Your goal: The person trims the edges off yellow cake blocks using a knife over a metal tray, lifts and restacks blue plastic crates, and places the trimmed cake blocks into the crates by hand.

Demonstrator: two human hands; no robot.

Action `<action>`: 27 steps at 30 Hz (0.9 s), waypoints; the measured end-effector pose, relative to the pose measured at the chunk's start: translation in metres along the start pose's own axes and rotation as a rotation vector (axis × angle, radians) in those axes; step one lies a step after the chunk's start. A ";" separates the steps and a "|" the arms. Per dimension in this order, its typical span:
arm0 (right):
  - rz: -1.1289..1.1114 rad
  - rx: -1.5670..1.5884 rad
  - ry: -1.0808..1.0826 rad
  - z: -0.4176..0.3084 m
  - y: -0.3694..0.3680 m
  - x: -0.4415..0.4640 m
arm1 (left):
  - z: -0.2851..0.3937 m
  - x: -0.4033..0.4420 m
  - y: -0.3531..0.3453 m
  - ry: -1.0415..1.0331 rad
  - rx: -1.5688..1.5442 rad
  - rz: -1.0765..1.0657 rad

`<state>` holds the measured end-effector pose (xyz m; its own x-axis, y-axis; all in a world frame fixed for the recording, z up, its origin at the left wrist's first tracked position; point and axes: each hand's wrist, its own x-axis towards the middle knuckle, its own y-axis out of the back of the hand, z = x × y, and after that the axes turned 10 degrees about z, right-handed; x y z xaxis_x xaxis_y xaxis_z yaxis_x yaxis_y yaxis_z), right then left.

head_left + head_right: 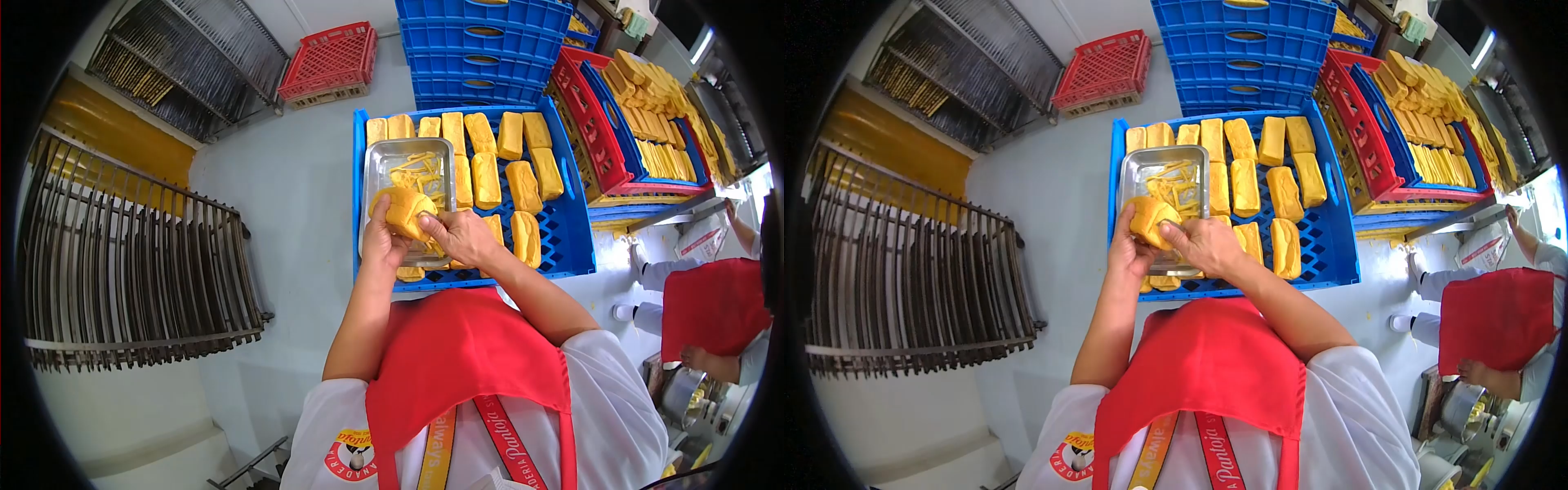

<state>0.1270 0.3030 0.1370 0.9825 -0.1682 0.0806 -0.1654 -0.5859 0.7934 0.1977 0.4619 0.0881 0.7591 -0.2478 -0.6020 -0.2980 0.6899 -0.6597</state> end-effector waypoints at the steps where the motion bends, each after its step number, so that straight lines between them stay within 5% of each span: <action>1: -0.062 0.045 -0.031 -0.001 0.000 0.000 | -0.001 0.003 0.001 0.001 0.001 0.000; 6: -0.178 0.020 -0.002 0.000 0.002 -0.002 | 0.019 0.015 0.008 -0.128 -0.004 0.031; 9: 0.028 -0.275 0.156 0.017 -0.001 -0.004 | 0.033 0.023 0.018 0.007 -0.241 0.029; 13: -0.074 -0.031 -0.124 0.022 0.014 0.009 | 0.029 0.019 0.019 0.109 -0.196 -0.114; 15: -0.205 0.701 -0.444 0.015 0.024 0.005 | 0.017 0.005 0.006 0.066 -0.071 -0.161; 16: -0.184 0.791 -0.428 0.013 0.025 0.002 | 0.009 -0.002 -0.003 0.010 0.044 -0.206; 17: -0.177 0.757 -0.424 0.009 0.031 -0.002 | -0.003 -0.006 -0.010 0.046 0.062 -0.229; 19: -0.225 0.547 -0.435 0.011 0.043 -0.006 | -0.024 -0.012 -0.022 -0.243 0.225 -0.339; 21: -0.212 0.523 -0.473 0.031 0.052 -0.014 | -0.033 -0.015 -0.029 -0.165 0.231 -0.385; 23: 0.036 0.370 -0.313 0.060 0.054 -0.028 | -0.041 -0.009 -0.029 -0.091 0.463 -0.368; 27: 0.079 -0.033 -0.448 0.088 0.110 -0.059 | -0.066 0.027 -0.025 -0.321 0.973 -0.474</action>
<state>0.0435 0.1785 0.1661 0.8316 -0.5420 -0.1211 -0.2289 -0.5332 0.8145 0.1876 0.3931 0.0585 0.8310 -0.5362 -0.1480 0.5311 0.8440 -0.0751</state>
